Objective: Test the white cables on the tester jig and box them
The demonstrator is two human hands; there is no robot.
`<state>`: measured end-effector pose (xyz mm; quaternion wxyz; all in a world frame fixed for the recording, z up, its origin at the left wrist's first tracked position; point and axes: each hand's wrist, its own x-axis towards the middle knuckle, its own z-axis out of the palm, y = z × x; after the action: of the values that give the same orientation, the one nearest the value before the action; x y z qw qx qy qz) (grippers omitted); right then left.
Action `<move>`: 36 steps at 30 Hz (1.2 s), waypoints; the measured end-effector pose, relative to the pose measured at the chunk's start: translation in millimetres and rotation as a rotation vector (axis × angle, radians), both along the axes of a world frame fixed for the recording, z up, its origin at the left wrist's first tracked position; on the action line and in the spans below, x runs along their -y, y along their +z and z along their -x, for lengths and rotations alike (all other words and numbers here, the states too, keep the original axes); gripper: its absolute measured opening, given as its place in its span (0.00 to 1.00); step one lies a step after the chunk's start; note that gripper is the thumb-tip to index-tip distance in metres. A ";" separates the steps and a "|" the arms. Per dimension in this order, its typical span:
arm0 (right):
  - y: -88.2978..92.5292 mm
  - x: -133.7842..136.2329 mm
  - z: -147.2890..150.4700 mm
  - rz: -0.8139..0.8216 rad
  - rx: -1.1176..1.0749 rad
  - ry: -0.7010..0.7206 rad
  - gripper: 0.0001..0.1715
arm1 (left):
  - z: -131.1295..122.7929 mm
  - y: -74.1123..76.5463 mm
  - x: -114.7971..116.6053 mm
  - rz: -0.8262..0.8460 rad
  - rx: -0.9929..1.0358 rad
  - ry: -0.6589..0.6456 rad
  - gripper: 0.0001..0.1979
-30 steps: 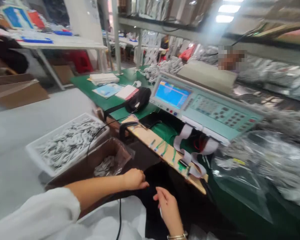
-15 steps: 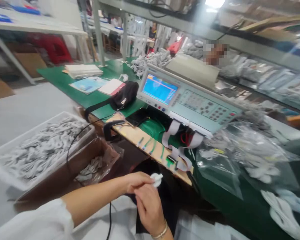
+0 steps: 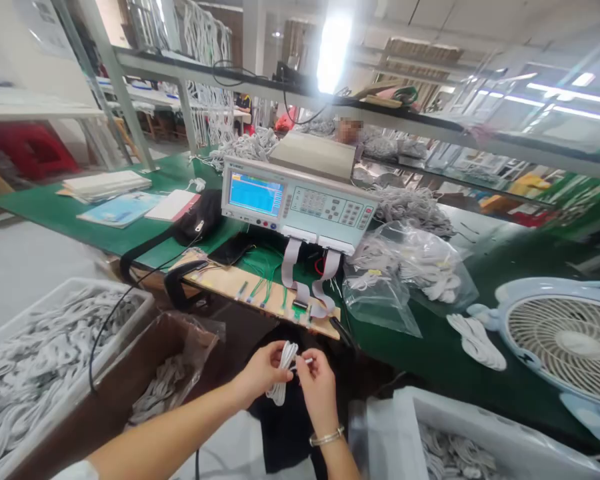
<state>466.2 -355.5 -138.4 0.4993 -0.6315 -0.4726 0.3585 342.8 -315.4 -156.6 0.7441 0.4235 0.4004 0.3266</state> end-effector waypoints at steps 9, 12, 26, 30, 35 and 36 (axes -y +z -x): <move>-12.3 -9.2 -11.4 0.134 -0.293 -0.087 0.14 | 1.9 12.3 0.4 0.008 0.078 -0.035 0.24; -10.5 -12.0 -13.0 0.113 -0.327 -0.153 0.13 | 5.0 17.2 -6.3 -0.022 0.127 -0.136 0.14; 8.8 -18.9 -3.4 0.090 -0.007 0.056 0.17 | -0.4 19.1 -23.6 -0.386 -0.319 0.000 0.11; 9.6 -27.2 -12.2 0.133 -0.115 0.050 0.20 | -8.1 16.6 -28.3 -0.076 -0.095 -0.008 0.14; 9.8 -37.0 -17.7 0.188 -0.264 0.048 0.19 | 0.6 20.3 -37.2 0.037 -0.014 -0.014 0.13; 10.3 -38.0 -17.9 0.207 -0.298 0.046 0.19 | 3.4 21.5 -38.8 0.047 -0.009 -0.025 0.13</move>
<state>484.0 -317.5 -128.2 0.4879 -0.6084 -0.3682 0.5062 339.3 -276.6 -135.1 0.7563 0.4122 0.4059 0.3057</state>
